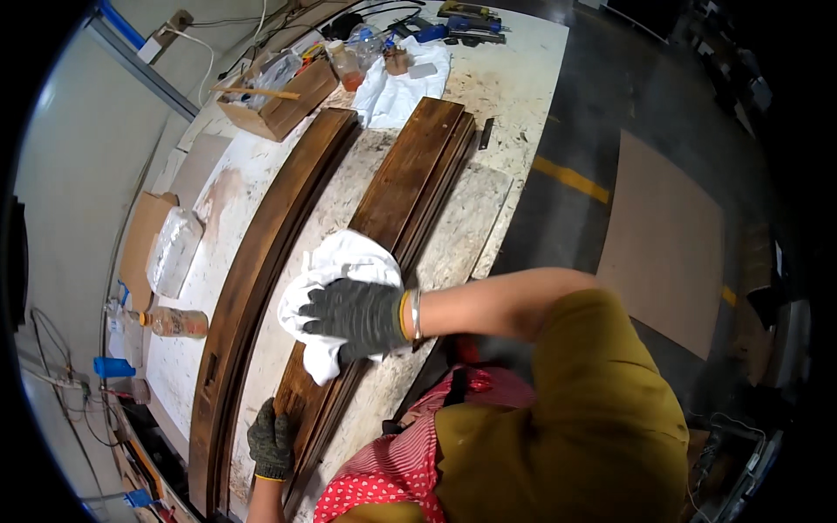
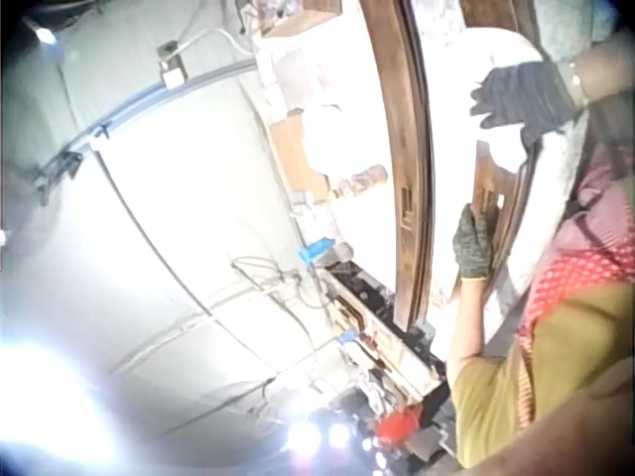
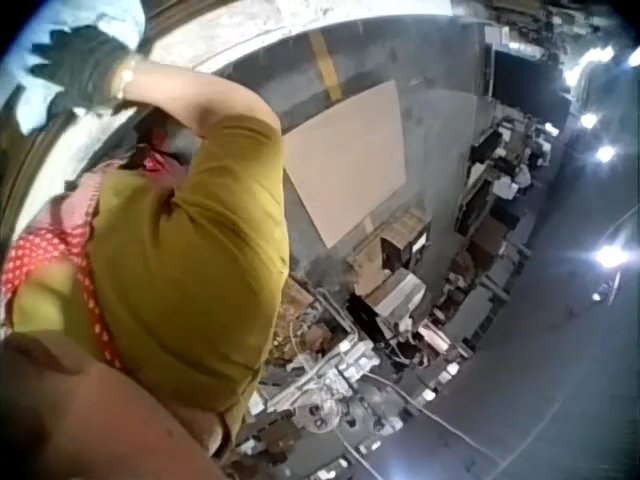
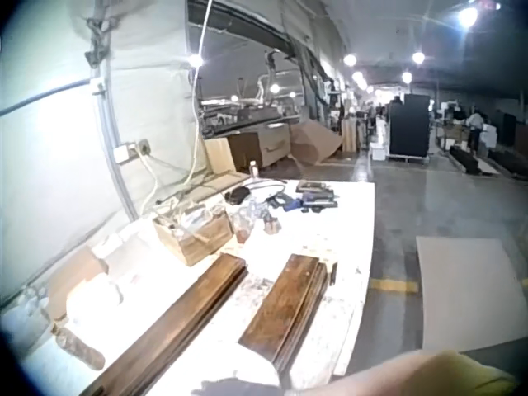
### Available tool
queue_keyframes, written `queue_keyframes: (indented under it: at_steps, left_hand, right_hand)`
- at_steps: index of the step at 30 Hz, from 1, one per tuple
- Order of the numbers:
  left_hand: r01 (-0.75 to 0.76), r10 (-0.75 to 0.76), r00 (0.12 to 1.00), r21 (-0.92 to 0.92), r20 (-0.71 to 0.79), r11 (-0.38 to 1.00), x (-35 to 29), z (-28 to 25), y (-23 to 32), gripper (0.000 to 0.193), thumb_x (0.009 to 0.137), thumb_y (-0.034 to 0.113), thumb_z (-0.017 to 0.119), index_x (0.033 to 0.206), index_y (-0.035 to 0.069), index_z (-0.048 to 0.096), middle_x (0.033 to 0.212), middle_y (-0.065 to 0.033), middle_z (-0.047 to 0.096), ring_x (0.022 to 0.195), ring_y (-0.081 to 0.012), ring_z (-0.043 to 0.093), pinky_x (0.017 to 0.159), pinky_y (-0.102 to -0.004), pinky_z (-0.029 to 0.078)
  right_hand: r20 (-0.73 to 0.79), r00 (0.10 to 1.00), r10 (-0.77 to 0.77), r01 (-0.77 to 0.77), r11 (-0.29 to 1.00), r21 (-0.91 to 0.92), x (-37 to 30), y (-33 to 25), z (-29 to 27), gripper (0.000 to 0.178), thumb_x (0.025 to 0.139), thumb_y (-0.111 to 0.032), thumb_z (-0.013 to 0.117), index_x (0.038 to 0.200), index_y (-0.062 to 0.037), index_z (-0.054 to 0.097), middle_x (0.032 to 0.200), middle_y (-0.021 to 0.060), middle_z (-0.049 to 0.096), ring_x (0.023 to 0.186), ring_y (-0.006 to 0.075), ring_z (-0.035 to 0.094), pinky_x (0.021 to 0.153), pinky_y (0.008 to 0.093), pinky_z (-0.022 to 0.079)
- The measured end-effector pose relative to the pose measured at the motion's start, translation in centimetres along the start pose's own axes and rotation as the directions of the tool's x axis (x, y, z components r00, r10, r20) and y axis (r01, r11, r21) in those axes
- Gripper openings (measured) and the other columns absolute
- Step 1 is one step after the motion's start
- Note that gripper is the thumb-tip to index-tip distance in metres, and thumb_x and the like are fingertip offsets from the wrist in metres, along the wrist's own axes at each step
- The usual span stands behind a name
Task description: The person scrapes the wooden boards with a small blade, then applies liquid from a bottle onto a cloth and wipes the surfaces of the wooden boards.
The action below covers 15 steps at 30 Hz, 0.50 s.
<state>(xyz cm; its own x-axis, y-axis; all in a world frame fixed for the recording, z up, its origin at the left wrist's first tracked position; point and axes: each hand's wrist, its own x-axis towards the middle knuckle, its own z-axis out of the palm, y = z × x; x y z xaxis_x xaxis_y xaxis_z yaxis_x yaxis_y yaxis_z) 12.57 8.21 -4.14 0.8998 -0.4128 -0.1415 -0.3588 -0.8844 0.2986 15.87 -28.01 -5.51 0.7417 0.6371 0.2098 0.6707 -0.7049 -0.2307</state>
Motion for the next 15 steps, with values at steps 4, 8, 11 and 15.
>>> queue_keyframes:
  at_steps: [4, 8, 11, 15]
  left_hand:
    - [0.008, -0.009, 0.999, 0.026, 0.034, 1.000, -0.2, 0.3, -0.4, 0.042, 0.096, 0.029, 0.048, 0.123, -0.002, 0.055, 0.101, -0.0251, 0.065, 0.087, -0.0452, 0.062, 0.075, -0.0508, 0.049]
    - [-0.094, 0.098, 0.993, 0.079, -0.058, 0.992, -0.2, 1.3, -1.1, 0.043, 0.097, 0.033, 0.047, 0.122, -0.001, 0.055, 0.099, -0.0252, 0.065, 0.086, -0.0436, 0.063, 0.075, -0.0505, 0.049]
    - [-0.024, 0.024, 0.999, 0.025, -0.022, 0.999, -0.2, 0.9, -0.4, 0.044, 0.096, 0.035, 0.048, 0.122, 0.000, 0.056, 0.095, -0.0238, 0.066, 0.081, -0.0433, 0.063, 0.072, -0.0507, 0.049]
    - [-0.037, 0.037, 0.999, 0.037, -0.018, 0.999, -0.1, 0.7, -0.9, 0.044, 0.096, 0.034, 0.049, 0.122, -0.002, 0.055, 0.091, -0.0244, 0.065, 0.077, -0.0435, 0.063, 0.069, -0.0502, 0.050]
  right_hand:
    - [0.446, 0.581, 0.681, -0.766, 0.273, 0.582, -2.8, 13.8, -10.7, 0.049, 0.097, -0.048, 0.045, 0.118, -0.0052, 0.057, 0.091, 0.0126, 0.068, 0.062, 0.0186, 0.062, 0.053, 0.0349, 0.054]
    - [0.103, 0.491, 0.865, -0.659, 0.291, 0.693, -4.2, 18.8, -7.3, 0.044, 0.093, -0.044, 0.053, 0.086, -0.0036, 0.068, 0.069, 0.0099, 0.067, 0.064, 0.0221, 0.066, 0.062, 0.0398, 0.054]
    - [0.166, 0.854, 0.494, -0.419, 0.462, 0.782, -3.5, 15.1, -2.5, 0.048, 0.093, -0.050, 0.049, 0.096, -0.0042, 0.064, 0.073, 0.0122, 0.068, 0.057, 0.0227, 0.063, 0.053, 0.0380, 0.053]
    - [0.265, 0.963, 0.038, -0.041, -0.958, 0.284, -5.0, 12.6, -3.5, 0.057, 0.092, -0.056, 0.043, 0.115, -0.0050, 0.054, 0.077, 0.0149, 0.065, 0.050, 0.0206, 0.056, 0.035, 0.0345, 0.046]
